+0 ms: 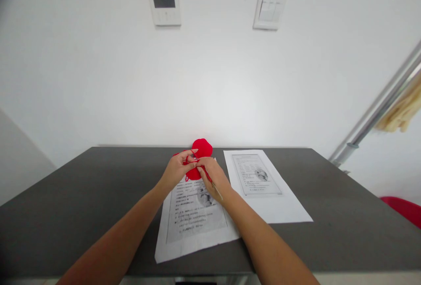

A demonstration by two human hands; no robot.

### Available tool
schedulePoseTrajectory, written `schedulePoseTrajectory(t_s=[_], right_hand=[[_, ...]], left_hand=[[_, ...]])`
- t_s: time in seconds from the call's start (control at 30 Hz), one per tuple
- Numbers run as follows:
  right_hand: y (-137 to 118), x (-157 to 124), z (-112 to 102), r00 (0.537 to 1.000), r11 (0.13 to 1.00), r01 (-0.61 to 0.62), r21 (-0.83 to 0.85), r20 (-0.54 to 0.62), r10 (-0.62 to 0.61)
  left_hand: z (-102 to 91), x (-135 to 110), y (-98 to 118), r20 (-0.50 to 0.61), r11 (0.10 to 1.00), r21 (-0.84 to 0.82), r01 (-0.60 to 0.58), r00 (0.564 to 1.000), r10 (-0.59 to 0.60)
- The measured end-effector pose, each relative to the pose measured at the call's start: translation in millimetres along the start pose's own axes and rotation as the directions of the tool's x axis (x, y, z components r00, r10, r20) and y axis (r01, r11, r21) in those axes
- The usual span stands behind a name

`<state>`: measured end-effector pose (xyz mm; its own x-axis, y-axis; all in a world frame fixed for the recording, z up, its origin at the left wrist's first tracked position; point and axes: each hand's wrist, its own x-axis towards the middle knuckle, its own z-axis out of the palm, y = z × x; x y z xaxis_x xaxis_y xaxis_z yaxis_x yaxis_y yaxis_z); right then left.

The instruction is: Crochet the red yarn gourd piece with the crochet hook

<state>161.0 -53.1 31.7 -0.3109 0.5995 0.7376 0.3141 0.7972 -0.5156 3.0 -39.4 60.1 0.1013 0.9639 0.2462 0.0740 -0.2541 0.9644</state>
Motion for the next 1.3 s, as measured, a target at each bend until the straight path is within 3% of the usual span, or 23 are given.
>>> schedulePoseTrajectory(t_s=[0.13, 0.23, 0.3, 0.4, 0.57, 0.77, 0.93, 1.07, 1.3], right_hand=[[-1, -1, 2, 0.996, 0.996, 0.08, -0.047, -0.036, -0.082], [-6, 0, -4, 0.999, 0.999, 0.033, -0.006, 0.007, -0.033], [-9, 1, -8, 0.999, 0.999, -0.029, 0.029, 0.033, 0.028], [-11, 3, -12, 0.998, 0.996, -0.062, 0.058, 0.034, 0.06], [-13, 6, -12, 1.0, 0.997, -0.009, 0.083, 0.008, 0.008], [-18, 10, -18, 0.999, 0.989, 0.025, 0.148, -0.026, -0.022], [-21, 9, -19, 0.992, 0.955, -0.108, 0.277, -0.038, 0.123], [-20, 8, -17, 0.967, 0.892, -0.221, 0.394, -0.032, 0.253], [-20, 11, -24, 0.958, 0.834, -0.263, 0.486, 0.032, 0.284]], left_hand=[[-2.6, 1, -4, 0.188, 0.896, -0.382, 0.225, 0.969, -0.163], [-8.8, 3, -4, 0.383, 0.801, -0.453, 0.392, 0.896, -0.223], [-13.0, 3, -4, 0.452, 0.786, -0.436, 0.438, 0.862, -0.23], [-16.4, 4, -3, 0.437, 0.814, -0.403, 0.419, 0.869, -0.231], [-14.2, 4, -4, 0.376, 0.878, -0.351, 0.326, 0.908, -0.187], [-18.9, 3, 4, 0.407, 0.847, -0.385, 0.366, 0.891, -0.2], [-28.8, 3, 11, 0.369, 0.824, -0.449, 0.345, 0.912, -0.181], [-32.0, 4, 11, 0.409, 0.807, -0.481, 0.342, 0.902, -0.139], [-31.1, 5, 8, 0.454, 0.801, -0.49, 0.345, 0.885, -0.104]])
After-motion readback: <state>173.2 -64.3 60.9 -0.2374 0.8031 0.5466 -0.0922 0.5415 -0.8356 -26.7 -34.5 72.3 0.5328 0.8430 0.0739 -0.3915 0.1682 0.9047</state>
